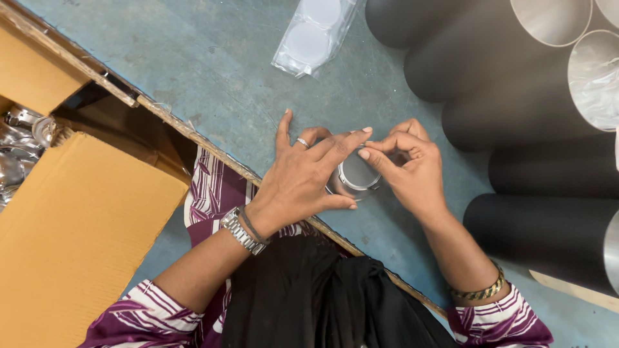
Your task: The person unwraps a translucent plastic disc from plastic film, presses the disc into a metal lamp holder ring, fits the ring into a metal shade, presses the assembly together, and places the finished lamp holder into a cardboard box, repeating the cycle.
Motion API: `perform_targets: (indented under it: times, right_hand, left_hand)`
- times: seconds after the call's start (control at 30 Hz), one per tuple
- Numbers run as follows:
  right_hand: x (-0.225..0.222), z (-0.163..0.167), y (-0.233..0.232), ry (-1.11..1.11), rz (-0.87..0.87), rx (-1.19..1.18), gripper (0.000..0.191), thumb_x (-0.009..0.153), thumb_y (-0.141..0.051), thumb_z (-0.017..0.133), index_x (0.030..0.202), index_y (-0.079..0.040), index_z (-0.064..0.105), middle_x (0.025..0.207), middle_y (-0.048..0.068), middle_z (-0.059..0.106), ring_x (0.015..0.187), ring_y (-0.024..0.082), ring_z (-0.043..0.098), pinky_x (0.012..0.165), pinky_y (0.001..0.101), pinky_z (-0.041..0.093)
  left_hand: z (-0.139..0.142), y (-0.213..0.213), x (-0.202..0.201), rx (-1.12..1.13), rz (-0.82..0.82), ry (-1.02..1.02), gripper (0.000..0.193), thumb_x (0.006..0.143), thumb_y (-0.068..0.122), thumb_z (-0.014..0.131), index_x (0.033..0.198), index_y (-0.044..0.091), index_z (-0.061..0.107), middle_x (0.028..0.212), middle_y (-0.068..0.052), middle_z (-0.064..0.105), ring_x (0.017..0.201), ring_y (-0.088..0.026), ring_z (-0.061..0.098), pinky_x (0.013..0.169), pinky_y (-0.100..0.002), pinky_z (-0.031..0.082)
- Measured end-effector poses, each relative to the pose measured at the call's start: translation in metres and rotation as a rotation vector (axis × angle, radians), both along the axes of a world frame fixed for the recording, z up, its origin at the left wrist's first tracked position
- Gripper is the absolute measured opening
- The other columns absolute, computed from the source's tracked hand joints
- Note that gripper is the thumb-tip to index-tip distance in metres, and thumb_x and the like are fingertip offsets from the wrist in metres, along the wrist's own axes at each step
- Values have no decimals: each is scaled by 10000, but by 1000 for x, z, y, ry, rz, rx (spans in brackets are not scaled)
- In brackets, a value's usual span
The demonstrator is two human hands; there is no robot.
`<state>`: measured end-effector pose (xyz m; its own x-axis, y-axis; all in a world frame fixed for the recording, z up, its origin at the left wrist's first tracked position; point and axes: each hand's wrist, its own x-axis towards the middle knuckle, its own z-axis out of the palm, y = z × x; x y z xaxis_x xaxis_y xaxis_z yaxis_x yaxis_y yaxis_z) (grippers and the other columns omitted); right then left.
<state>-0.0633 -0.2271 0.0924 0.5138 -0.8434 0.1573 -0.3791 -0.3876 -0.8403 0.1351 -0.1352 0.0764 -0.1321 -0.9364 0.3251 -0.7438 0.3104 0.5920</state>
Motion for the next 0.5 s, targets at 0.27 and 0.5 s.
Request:
perform_targets:
  times: [0.27,0.5]
  right_hand:
    - [-1,-15,-6,-169,35,254,340,889,-55,825,1166,-61,629,985,-50,571,833,16,471,745,177,426]
    - [-6,-24,-4,-128,5,324,333,912,-57,784,1210,-56,634,993,-52,568,742,0,434,652,162,378]
  left_hand:
    - [-3,-2,3,-31,-25,-21,1002,653,562,837,1491,219,407,1462,-28,559,1264,-272,545,1186,-737,109]
    - [-10,4,10,-144,-110,-60,523,846,534,770,1196,171,631,1478,-172,537,1346,-324,558,1201,-701,198]
